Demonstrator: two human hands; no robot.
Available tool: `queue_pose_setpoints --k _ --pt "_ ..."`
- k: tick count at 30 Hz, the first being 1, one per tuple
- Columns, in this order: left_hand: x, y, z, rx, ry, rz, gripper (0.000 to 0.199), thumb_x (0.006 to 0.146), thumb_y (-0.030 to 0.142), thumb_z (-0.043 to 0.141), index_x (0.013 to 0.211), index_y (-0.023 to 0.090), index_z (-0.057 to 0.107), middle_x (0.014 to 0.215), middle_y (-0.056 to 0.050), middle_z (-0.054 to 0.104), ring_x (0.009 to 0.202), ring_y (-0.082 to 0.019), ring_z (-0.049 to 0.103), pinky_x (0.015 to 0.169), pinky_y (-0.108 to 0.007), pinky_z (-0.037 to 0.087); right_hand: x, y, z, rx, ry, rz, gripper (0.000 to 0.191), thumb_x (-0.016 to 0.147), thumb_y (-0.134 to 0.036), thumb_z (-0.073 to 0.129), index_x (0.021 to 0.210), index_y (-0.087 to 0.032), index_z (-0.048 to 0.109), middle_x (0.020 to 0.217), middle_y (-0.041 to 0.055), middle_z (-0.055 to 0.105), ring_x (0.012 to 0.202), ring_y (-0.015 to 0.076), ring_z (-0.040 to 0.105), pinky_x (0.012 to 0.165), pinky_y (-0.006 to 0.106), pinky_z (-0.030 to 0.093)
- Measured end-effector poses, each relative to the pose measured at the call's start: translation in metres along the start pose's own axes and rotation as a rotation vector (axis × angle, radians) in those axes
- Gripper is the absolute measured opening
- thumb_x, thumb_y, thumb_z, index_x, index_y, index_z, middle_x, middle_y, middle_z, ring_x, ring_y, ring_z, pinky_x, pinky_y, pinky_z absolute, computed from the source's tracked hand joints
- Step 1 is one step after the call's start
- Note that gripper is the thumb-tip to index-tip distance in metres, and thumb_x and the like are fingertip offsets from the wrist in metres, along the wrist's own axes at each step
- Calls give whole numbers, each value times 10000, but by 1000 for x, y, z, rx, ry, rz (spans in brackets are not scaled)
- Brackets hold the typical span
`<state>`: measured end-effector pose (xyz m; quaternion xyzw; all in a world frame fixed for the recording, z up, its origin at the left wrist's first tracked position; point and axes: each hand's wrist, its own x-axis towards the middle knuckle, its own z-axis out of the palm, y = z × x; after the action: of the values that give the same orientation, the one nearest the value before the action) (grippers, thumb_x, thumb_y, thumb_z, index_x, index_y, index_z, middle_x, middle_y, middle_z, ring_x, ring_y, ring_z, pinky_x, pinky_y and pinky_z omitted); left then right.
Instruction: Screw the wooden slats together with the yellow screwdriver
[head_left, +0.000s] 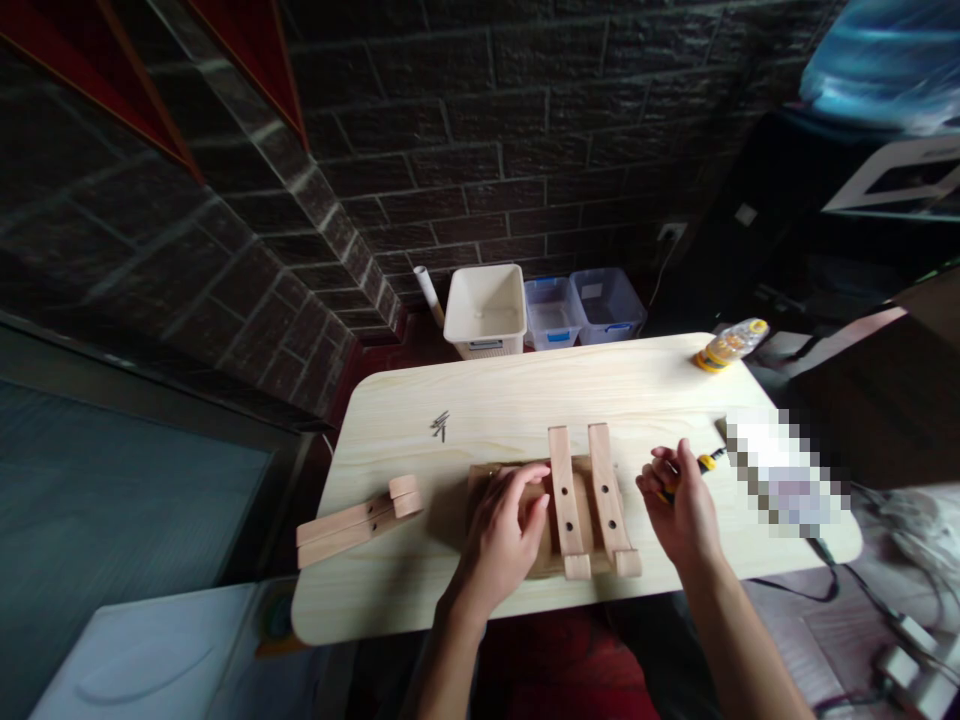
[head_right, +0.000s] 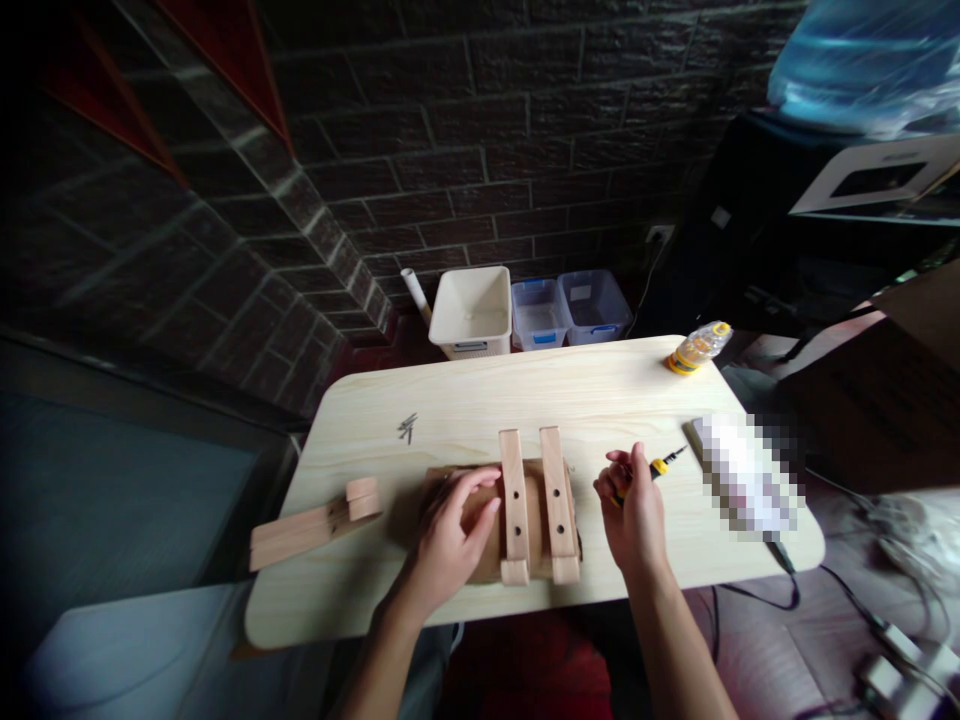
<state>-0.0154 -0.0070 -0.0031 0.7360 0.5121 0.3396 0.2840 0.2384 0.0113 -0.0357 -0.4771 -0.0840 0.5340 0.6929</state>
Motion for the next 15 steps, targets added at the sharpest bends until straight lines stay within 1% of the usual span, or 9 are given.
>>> queue_pose_setpoints --k 2,3,6,7,9,10,12,15 --pt "1 1 0 -66 27 -22 260 1053 243 539 1295 272 629 1271 -96 736 1164 -236 715 1050 -456 599 1 -2 -1 4 18 -12 360 1037 -471 653 846 -166 639 613 -98 446 478 73 428 465 206 396" --pt "2 1 0 -117 59 -34 228 1060 251 526 1260 259 637 1273 -103 737 1170 -235 717 1050 -449 601 1 -3 -1 5 28 -19 360 1038 -469 652 843 -167 633 629 -92 469 482 72 432 465 205 397" --pt "4 4 -6 -269 215 -61 145 1070 278 516 1105 221 645 1223 -113 737 1190 -231 716 1056 -423 600 3 -8 -1 -7 54 -35 362 1038 -467 651 837 -167 627 654 -81 503 494 71 446 468 202 403" --pt "5 5 -9 -292 270 -62 135 1069 283 522 1061 216 640 1188 -108 735 1181 -230 716 1053 -417 599 4 -10 -1 -18 60 -37 361 1036 -466 656 837 -165 632 658 -79 512 499 72 455 472 203 409" --pt "6 6 -18 -265 328 -48 127 1064 281 531 1028 216 634 1140 -98 729 1153 -227 716 1028 -410 603 4 -13 -2 -49 70 -32 346 1029 -455 671 851 -160 653 671 -71 543 522 79 497 495 209 440" --pt "6 5 -22 -213 323 -40 122 1061 273 535 1035 219 641 1139 -95 727 1153 -227 710 1028 -412 597 4 -14 -2 -68 75 -24 334 1026 -449 679 867 -155 668 682 -64 567 543 86 530 515 217 465" --pt "7 1 -31 -73 269 -8 117 1046 255 554 1060 228 668 1180 -96 723 1178 -235 692 1044 -427 579 2 -12 -2 -106 87 -2 321 1022 -449 686 904 -150 696 710 -46 620 610 110 612 573 243 522" --pt "7 -13 -37 79 223 -1 121 1021 273 604 1094 238 694 1247 -96 712 1232 -254 664 1078 -456 554 -2 -2 2 -146 98 30 334 1016 -481 686 946 -156 717 773 -17 694 751 158 714 688 302 590"
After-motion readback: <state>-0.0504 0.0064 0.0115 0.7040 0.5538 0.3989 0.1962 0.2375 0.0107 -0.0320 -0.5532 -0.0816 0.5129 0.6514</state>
